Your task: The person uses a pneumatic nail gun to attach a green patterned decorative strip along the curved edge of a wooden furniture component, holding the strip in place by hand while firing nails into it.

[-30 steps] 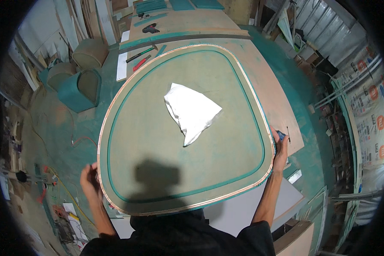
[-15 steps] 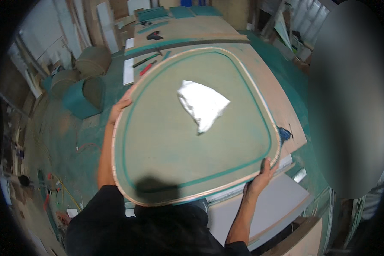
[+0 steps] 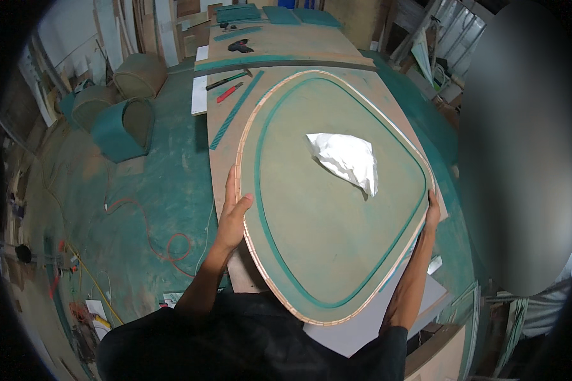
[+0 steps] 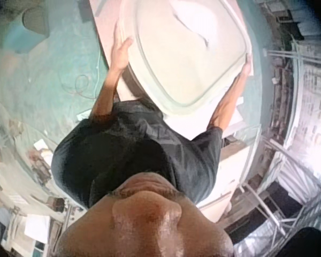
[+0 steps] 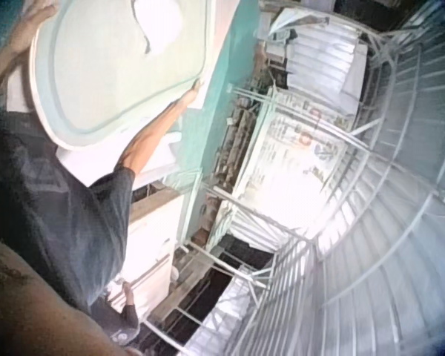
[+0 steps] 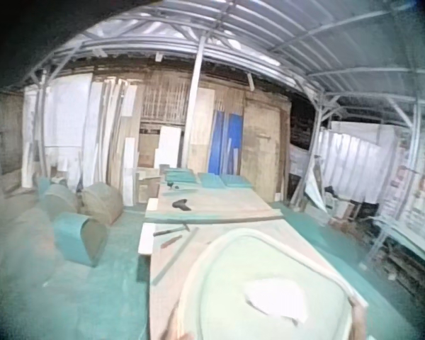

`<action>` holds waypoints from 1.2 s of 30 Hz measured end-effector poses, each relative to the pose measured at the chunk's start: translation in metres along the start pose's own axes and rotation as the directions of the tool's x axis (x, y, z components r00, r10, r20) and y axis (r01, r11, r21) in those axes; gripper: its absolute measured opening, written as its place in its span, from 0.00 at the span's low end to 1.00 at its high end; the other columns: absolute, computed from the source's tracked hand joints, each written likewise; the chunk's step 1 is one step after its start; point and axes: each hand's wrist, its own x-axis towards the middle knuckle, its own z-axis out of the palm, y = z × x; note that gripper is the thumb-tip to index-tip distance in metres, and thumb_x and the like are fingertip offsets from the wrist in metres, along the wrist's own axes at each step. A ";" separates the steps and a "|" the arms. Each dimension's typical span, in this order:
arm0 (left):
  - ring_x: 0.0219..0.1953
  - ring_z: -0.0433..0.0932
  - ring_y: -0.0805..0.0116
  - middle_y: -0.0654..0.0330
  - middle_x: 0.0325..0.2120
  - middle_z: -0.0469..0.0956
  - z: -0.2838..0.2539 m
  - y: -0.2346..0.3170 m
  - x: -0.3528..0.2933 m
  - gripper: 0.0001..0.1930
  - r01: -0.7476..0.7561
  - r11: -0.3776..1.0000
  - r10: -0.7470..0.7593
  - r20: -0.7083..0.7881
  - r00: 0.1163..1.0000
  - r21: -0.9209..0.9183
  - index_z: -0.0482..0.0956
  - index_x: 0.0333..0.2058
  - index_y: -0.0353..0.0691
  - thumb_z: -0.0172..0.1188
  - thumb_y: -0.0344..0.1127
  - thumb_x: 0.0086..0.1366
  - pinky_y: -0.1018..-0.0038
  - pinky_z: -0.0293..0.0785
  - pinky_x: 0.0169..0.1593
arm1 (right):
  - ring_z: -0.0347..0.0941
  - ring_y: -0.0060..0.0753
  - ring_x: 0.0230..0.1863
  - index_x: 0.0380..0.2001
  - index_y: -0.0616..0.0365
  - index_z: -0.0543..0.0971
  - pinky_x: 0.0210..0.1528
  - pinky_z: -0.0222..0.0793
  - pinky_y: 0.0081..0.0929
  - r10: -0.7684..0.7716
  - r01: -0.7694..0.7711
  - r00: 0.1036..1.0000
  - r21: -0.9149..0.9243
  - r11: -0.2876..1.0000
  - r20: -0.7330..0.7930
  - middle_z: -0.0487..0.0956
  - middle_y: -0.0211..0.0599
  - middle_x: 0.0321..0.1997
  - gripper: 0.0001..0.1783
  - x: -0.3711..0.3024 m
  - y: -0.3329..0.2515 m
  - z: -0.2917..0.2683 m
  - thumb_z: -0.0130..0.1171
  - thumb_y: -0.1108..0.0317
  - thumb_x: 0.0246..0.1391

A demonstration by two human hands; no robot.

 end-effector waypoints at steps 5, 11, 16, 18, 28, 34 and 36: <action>0.68 0.61 0.58 0.48 0.68 0.59 -0.011 0.006 0.007 0.35 0.062 0.994 -0.068 -0.067 0.995 -0.090 0.54 0.71 0.35 0.55 0.26 0.66 0.67 0.57 0.69 | 0.79 0.36 0.51 0.63 0.66 0.71 0.58 0.72 0.30 0.035 -0.046 0.995 -0.115 0.992 -0.092 0.80 0.44 0.54 0.30 -0.018 0.002 0.013 0.49 0.52 0.70; 0.51 0.75 0.68 0.60 0.48 0.79 -0.056 0.016 0.131 0.18 0.038 0.940 -0.029 -0.030 0.999 0.339 0.77 0.53 0.36 0.61 0.40 0.70 0.71 0.70 0.57 | 0.58 0.38 0.73 0.74 0.65 0.54 0.75 0.50 0.30 -0.025 0.012 0.958 -0.050 0.999 -0.284 0.60 0.43 0.75 0.37 -0.217 0.025 0.069 0.46 0.53 0.72; 0.55 0.76 0.69 0.59 0.56 0.77 -0.058 -0.017 0.336 0.26 0.043 0.898 -0.202 0.324 0.924 0.438 0.71 0.65 0.43 0.54 0.47 0.72 0.68 0.71 0.59 | 0.53 0.35 0.76 0.75 0.64 0.48 0.76 0.47 0.34 0.012 0.051 0.943 0.180 0.982 -0.331 0.58 0.46 0.76 0.37 -0.395 0.023 0.142 0.41 0.52 0.74; 0.71 0.60 0.57 0.57 0.71 0.60 -0.029 -0.049 0.373 0.33 0.189 0.880 -0.411 0.497 0.764 0.436 0.60 0.72 0.47 0.48 0.55 0.73 0.62 0.57 0.71 | 0.54 0.35 0.74 0.76 0.60 0.48 0.76 0.46 0.33 0.024 -0.027 0.885 0.000 1.000 -0.464 0.60 0.44 0.75 0.37 -0.423 0.005 0.187 0.46 0.54 0.74; 0.72 0.57 0.47 0.42 0.71 0.56 0.085 -0.060 0.452 0.50 0.090 0.723 -0.515 0.448 0.731 0.685 0.53 0.71 0.30 0.42 0.72 0.70 0.54 0.54 0.71 | 0.53 0.56 0.74 0.72 0.63 0.54 0.73 0.50 0.46 -0.450 0.170 0.497 -0.426 0.889 -0.741 0.59 0.57 0.73 0.41 -0.389 0.059 0.274 0.59 0.55 0.65; 0.72 0.58 0.48 0.42 0.70 0.58 0.164 -0.064 0.381 0.48 -0.062 0.742 -0.496 0.609 0.620 0.668 0.55 0.71 0.30 0.41 0.70 0.71 0.55 0.54 0.71 | 0.59 0.60 0.71 0.70 0.65 0.58 0.72 0.53 0.45 -0.488 0.179 0.416 -0.457 0.871 -0.767 0.63 0.59 0.70 0.41 -0.386 0.055 0.283 0.59 0.54 0.63; 0.72 0.58 0.48 0.42 0.70 0.58 0.172 -0.066 0.373 0.48 -0.069 0.750 -0.497 0.629 0.598 0.658 0.55 0.71 0.30 0.40 0.70 0.71 0.56 0.54 0.71 | 0.60 0.61 0.70 0.70 0.66 0.58 0.71 0.54 0.45 -0.523 0.200 0.404 -0.485 0.851 -0.750 0.64 0.60 0.70 0.41 -0.389 0.054 0.277 0.60 0.54 0.62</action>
